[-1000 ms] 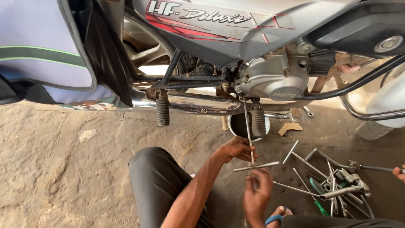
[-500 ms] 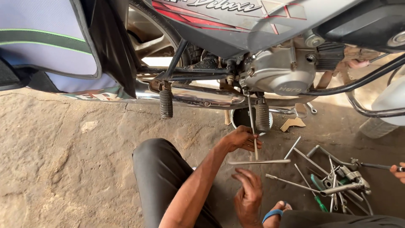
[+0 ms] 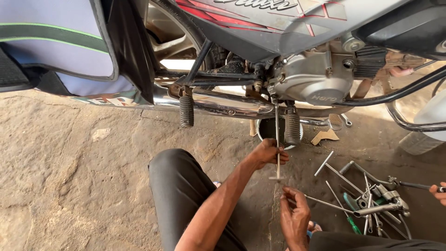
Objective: Using a T-handle socket wrench to remove or tighten bolts on a motorcycle engine.
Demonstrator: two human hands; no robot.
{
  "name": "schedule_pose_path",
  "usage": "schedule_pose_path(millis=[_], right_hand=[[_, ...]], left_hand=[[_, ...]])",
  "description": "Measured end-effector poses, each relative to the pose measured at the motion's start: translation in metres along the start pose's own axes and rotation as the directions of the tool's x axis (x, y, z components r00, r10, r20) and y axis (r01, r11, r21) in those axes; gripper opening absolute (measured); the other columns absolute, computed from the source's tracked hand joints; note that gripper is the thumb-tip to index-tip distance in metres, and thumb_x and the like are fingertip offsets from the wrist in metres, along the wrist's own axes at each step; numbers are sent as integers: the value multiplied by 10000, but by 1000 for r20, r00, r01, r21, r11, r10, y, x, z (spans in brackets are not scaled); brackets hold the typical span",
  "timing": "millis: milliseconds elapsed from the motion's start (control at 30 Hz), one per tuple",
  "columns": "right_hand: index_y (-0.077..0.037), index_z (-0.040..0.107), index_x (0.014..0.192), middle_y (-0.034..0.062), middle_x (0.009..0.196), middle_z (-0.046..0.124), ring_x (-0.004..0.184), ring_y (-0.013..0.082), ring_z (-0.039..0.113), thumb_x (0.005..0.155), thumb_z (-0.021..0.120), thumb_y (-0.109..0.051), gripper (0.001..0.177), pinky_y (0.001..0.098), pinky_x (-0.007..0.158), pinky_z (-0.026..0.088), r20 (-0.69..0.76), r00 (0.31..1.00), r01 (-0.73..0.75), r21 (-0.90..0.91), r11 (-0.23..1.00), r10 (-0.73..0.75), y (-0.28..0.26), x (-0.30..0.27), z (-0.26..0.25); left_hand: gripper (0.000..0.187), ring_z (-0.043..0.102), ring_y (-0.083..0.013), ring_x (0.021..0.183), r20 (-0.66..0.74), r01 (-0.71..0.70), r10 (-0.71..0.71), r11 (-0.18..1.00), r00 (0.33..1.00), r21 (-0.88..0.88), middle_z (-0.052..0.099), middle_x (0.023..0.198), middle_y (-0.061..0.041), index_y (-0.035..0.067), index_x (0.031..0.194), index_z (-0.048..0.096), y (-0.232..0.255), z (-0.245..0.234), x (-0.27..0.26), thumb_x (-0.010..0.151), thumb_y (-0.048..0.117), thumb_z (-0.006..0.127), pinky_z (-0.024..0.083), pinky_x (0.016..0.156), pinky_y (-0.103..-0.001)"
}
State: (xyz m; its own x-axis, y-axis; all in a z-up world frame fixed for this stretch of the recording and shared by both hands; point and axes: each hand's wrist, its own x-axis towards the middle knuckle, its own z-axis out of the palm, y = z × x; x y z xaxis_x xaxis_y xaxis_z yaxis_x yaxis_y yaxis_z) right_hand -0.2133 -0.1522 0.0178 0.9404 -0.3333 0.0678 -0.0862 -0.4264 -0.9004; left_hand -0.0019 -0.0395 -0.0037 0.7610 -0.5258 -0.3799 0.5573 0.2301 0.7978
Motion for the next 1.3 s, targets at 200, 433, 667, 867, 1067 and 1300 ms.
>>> schedule_pose_path(millis=[200,433,667,867,1067,1300], right_hand=[[2,701,1149,130,1075,753,958,207,733,919,673,-46,236,338,835,589,24,991,-128,8,992,128,-19,-10,-10],[-4,711,1157,101,1032,751,900,172,708,890,701,-24,268,309,792,582,41,990,-139,128,982,135,9,-20,-27],[-9,682,1069,114,978,732,896,172,715,837,769,-48,251,309,787,594,-74,990,-120,34,992,122,-6,-6,-52],[-28,626,981,120,891,687,888,277,672,710,908,-242,446,423,825,554,-72,974,126,-621,774,-216,-93,5,-40],[40,593,1165,195,915,719,776,291,689,745,846,-331,615,466,732,559,290,798,584,-586,562,-528,-84,75,6],[-32,602,1138,161,800,744,661,306,734,967,672,-300,326,460,609,564,296,949,246,-477,844,-110,-84,91,50]], left_hand=[[249,751,-332,903,1,-4,4,1000,1000,10,684,1013,-263,-117,1238,500,0,1,-11,1045,38,510,688,764,-400],[254,744,-342,891,-59,31,-30,999,998,26,683,1005,-282,-88,1259,483,-4,8,-22,1033,27,504,685,753,-405],[238,756,-358,894,-59,59,-61,998,996,-33,689,1019,-286,-98,1234,534,14,34,-77,1027,9,486,688,767,-402],[206,732,-373,959,0,-30,30,994,1000,-107,664,1090,-313,-98,1221,514,50,30,-91,1054,7,454,670,848,-427],[210,736,-382,964,8,-64,65,992,998,-105,684,1064,-298,-104,1187,536,77,5,-49,1039,35,481,667,869,-464],[266,762,-345,932,54,-51,47,995,997,89,735,1018,-264,-128,1201,557,87,-25,-32,1004,50,568,671,815,-435]])
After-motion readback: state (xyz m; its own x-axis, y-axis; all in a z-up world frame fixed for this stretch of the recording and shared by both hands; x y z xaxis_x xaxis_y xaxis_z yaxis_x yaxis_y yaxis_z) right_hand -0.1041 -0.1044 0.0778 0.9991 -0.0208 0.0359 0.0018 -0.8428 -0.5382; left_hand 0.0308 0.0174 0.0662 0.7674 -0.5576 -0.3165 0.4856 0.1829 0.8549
